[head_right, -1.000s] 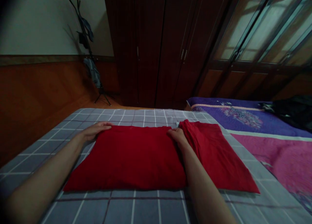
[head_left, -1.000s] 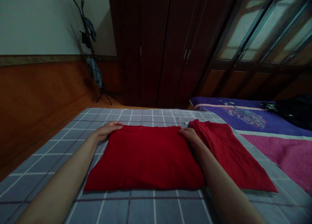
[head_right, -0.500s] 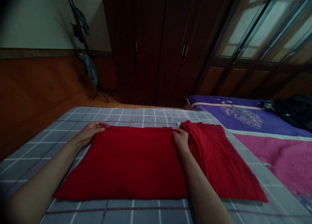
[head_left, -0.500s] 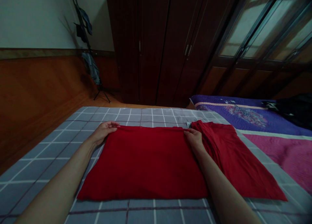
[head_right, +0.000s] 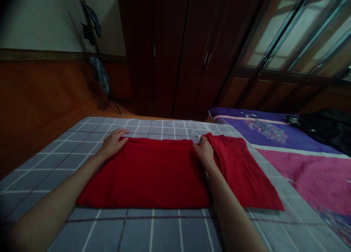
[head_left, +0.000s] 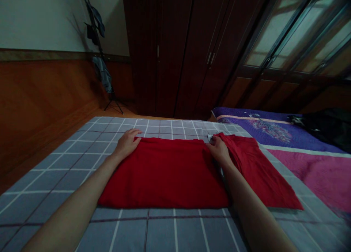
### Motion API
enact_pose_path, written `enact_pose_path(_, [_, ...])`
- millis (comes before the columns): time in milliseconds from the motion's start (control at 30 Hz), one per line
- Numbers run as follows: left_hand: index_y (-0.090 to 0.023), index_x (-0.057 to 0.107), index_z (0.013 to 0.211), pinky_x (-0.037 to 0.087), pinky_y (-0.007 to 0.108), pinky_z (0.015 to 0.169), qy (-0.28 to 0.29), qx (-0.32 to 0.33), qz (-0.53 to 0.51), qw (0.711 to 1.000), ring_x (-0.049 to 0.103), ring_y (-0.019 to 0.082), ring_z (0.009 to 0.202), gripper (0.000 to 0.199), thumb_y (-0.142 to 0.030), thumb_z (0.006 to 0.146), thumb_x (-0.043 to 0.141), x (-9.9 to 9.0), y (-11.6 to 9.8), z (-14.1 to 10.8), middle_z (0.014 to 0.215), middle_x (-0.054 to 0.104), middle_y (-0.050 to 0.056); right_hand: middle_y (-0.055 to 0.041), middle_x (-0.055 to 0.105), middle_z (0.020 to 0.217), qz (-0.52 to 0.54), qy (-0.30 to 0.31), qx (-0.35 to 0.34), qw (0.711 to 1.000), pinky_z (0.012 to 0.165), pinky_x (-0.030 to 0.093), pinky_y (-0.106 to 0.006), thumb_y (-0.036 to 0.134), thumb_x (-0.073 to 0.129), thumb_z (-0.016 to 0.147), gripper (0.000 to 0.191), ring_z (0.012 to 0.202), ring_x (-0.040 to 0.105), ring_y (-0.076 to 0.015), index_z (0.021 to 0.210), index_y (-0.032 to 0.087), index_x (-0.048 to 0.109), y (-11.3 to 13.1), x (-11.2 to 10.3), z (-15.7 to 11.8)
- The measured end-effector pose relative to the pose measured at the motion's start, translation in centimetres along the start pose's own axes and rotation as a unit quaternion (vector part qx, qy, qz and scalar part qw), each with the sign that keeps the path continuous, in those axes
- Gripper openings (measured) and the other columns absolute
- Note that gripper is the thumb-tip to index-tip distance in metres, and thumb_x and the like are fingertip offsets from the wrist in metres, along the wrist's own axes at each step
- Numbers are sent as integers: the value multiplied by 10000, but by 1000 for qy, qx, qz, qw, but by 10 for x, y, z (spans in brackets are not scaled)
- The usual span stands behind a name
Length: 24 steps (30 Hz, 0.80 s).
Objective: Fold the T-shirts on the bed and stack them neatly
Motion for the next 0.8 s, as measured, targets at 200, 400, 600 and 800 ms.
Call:
enact_pose_path(200, [-191, 587, 1238, 255, 451, 1111, 197, 153, 183, 951, 400, 268, 1310, 446, -432, 900, 424, 26, -9, -16, 1374, 512, 99, -69, 690, 935, -84, 70, -70, 992, 682, 432, -283, 358, 562, 772, 465, 819, 633, -220, 1189, 155, 579, 13, -55, -67])
enact_pose_path(400, [-187, 440, 1384, 182, 465, 1133, 220, 136, 212, 942, 273, 266, 1389, 571, -506, 914, 376, 39, 12, -20, 1477, 374, 106, -58, 693, 945, -191, 154, -40, 969, 685, 434, -289, 357, 476, 826, 437, 826, 650, -221, 1216, 172, 542, -30, -56, -148])
enact_pose_path(600, [-145, 406, 1404, 216, 481, 1116, 229, 139, 243, 932, 290, 309, 1377, 657, -478, 845, 505, 25, -8, -17, 1474, 363, 150, -78, 672, 1045, -259, 99, -12, 961, 745, 435, -296, 323, 430, 877, 412, 931, 646, -232, 1247, 168, 521, -30, -50, -158])
enact_pose_path(800, [-262, 352, 1434, 255, 416, 1118, 304, 228, 147, 913, 340, 262, 1358, 649, -491, 856, 535, 14, -104, -52, 1480, 378, 60, -122, 699, 925, -411, 136, -12, 901, 640, 411, -296, 218, 425, 871, 259, 874, 665, -273, 1024, 167, 627, -12, -52, -157])
Point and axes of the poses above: each hand's wrist, its own z-axis towards the middle knuckle, its own x-axis out of the palm, y = z × x, the point moved 2 cm from there along z, towards the middle knuckle
